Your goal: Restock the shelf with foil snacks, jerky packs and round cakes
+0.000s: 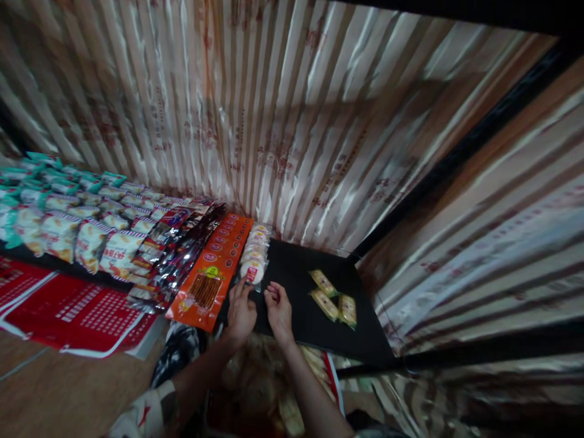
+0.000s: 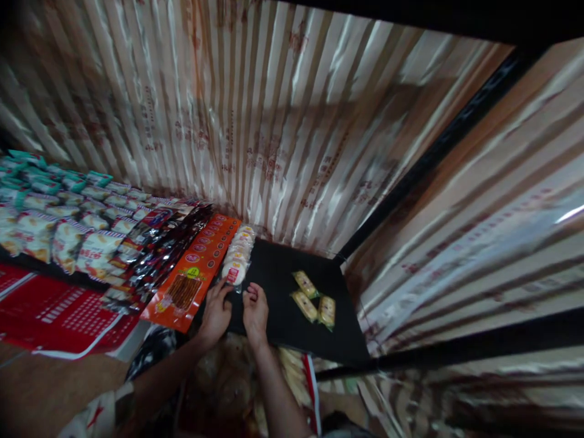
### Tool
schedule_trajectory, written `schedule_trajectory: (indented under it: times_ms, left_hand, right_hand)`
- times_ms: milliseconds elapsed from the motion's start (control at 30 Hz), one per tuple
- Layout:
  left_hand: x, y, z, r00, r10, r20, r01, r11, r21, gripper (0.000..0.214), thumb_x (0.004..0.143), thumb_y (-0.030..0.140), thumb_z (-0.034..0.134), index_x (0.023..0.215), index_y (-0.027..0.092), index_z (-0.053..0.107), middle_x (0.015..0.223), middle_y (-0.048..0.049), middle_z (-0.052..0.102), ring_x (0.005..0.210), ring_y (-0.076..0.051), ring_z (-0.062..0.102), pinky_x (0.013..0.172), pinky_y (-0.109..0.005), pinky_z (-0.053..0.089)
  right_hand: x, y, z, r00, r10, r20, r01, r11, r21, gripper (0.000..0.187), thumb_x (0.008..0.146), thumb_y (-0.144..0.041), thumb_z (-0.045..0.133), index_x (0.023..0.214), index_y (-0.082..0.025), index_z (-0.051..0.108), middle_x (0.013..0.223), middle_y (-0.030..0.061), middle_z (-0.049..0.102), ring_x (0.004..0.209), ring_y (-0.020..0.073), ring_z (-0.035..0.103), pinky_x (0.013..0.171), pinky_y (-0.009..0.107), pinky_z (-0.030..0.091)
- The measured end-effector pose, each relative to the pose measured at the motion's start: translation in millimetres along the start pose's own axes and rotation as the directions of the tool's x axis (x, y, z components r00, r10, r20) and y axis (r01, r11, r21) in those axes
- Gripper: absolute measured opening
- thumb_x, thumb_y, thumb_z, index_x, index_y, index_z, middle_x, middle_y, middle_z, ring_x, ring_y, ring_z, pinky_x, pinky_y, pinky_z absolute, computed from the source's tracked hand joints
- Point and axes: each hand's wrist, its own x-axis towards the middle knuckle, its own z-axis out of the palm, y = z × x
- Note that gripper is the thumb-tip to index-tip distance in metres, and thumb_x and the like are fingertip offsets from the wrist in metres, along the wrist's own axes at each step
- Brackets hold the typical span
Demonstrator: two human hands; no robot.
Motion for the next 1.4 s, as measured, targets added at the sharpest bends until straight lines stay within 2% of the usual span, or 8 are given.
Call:
schedule_trajectory:
  times_ms: [233, 467, 567, 767, 933, 1167, 1267, 1400]
  left_hand:
    - [-72.0, -1.0, -9.9, 0.984, 0.143, 0.110, -0.116, 0.968, -0.221, 0.032, 0.078, 0.008, 0.031, 0.085, 0.019, 0.060, 0.090, -0.0057, 0.061, 0.086, -0.016, 0.059, 0.078, -0.028, 0.048]
    - [-139.6, -23.0, 2.2, 0.882, -0.023, 0.470, -0.084, 0.975, 0.204, 0.023, 0.079, 0.017, 0.046, 0.094, 0.019, 0.063, 0.101, -0.0118, 0.060, 0.100, -0.026, 0.054, 0.086, -0.034, 0.043]
    - [-152.8, -34.4, 5.9, 0.869, -0.085, 0.487, -0.066, 0.956, 0.285, 0.027, 0.081, 0.017, 0.045, 0.101, 0.020, 0.062, 0.108, -0.0122, 0.058, 0.104, -0.025, 0.052, 0.087, -0.033, 0.042]
    - [-154.5, -39.2, -1.0, 0.858, -0.191, 0.476, 0.032, 0.946, 0.322, 0.027, 0.082, 0.014, 0.041, 0.103, 0.016, 0.057, 0.107, -0.0102, 0.056, 0.092, -0.018, 0.056, 0.081, -0.027, 0.042]
    - [-149.7, -37.5, -3.6, 0.896, -0.098, 0.432, 0.005, 0.978, 0.210, 0.011, 0.079, 0.020, 0.045, 0.085, 0.019, 0.054, 0.092, -0.0060, 0.057, 0.089, -0.018, 0.055, 0.082, -0.028, 0.042]
    - [-134.9, -17.4, -12.8, 0.932, 0.067, 0.355, -0.011, 0.987, -0.159, 0.020, 0.069, 0.020, 0.044, 0.088, 0.020, 0.052, 0.090, -0.0048, 0.057, 0.088, -0.019, 0.056, 0.081, -0.030, 0.046]
    - [-126.3, -7.5, -18.3, 0.940, 0.087, 0.329, 0.056, 0.914, -0.402, 0.023, 0.066, 0.023, 0.046, 0.087, 0.020, 0.054, 0.093, -0.0058, 0.058, 0.090, -0.020, 0.057, 0.077, -0.030, 0.048]
    - [-111.5, 4.7, -19.9, 0.925, -0.056, 0.376, 0.312, 0.677, -0.667, 0.020, 0.063, 0.029, 0.052, 0.080, 0.019, 0.056, 0.097, -0.0052, 0.061, 0.090, -0.020, 0.059, 0.076, -0.030, 0.049]
  right_hand:
    - [-77.7, 17.7, -52.6, 0.993, -0.042, 0.111, 0.060, 0.985, -0.163, 0.033, 0.084, -0.043, 0.042, 0.095, -0.018, 0.059, 0.082, 0.0069, 0.067, 0.068, 0.0159, 0.062, 0.064, 0.026, 0.049]
    - [-130.5, 73.5, -74.6, 0.941, 0.016, 0.337, 0.186, 0.808, -0.559, 0.023, 0.076, -0.019, 0.045, 0.083, -0.021, 0.067, 0.084, 0.0087, 0.070, 0.083, 0.0216, 0.063, 0.078, 0.032, 0.047]
    - [-144.6, 83.8, -75.3, 0.944, 0.016, 0.330, 0.198, 0.772, -0.604, 0.031, 0.071, -0.012, 0.046, 0.093, -0.020, 0.066, 0.096, 0.0100, 0.068, 0.091, 0.0221, 0.061, 0.085, 0.034, 0.045]
    - [-143.3, 68.2, -80.2, 0.907, 0.077, 0.415, 0.215, 0.761, -0.612, 0.019, 0.074, -0.014, 0.047, 0.079, -0.019, 0.065, 0.082, 0.0071, 0.067, 0.080, 0.0201, 0.061, 0.075, 0.030, 0.046]
    - [-136.9, 39.8, -90.2, 0.908, 0.043, 0.417, 0.187, 0.848, -0.496, 0.016, 0.067, -0.014, 0.055, 0.079, -0.020, 0.063, 0.084, 0.0046, 0.066, 0.083, 0.0201, 0.060, 0.076, 0.029, 0.045]
    - [-127.8, -12.1, -107.3, 0.931, -0.050, 0.362, 0.180, 0.924, -0.336, 0.015, 0.066, -0.016, 0.055, 0.078, -0.022, 0.062, 0.088, 0.0029, 0.063, 0.082, 0.0179, 0.059, 0.072, 0.027, 0.046]
    - [-122.6, -29.3, -114.4, 0.930, -0.143, 0.339, 0.249, 0.922, -0.296, 0.014, 0.069, -0.017, 0.056, 0.080, -0.023, 0.063, 0.106, 0.0058, 0.062, 0.100, 0.0212, 0.057, 0.083, 0.033, 0.046]
    - [-121.1, -32.9, -118.1, 0.932, -0.229, 0.282, 0.318, 0.890, -0.326, 0.011, 0.074, -0.021, 0.057, 0.082, -0.023, 0.064, 0.124, 0.0084, 0.054, 0.115, 0.0231, 0.050, 0.096, 0.040, 0.040]
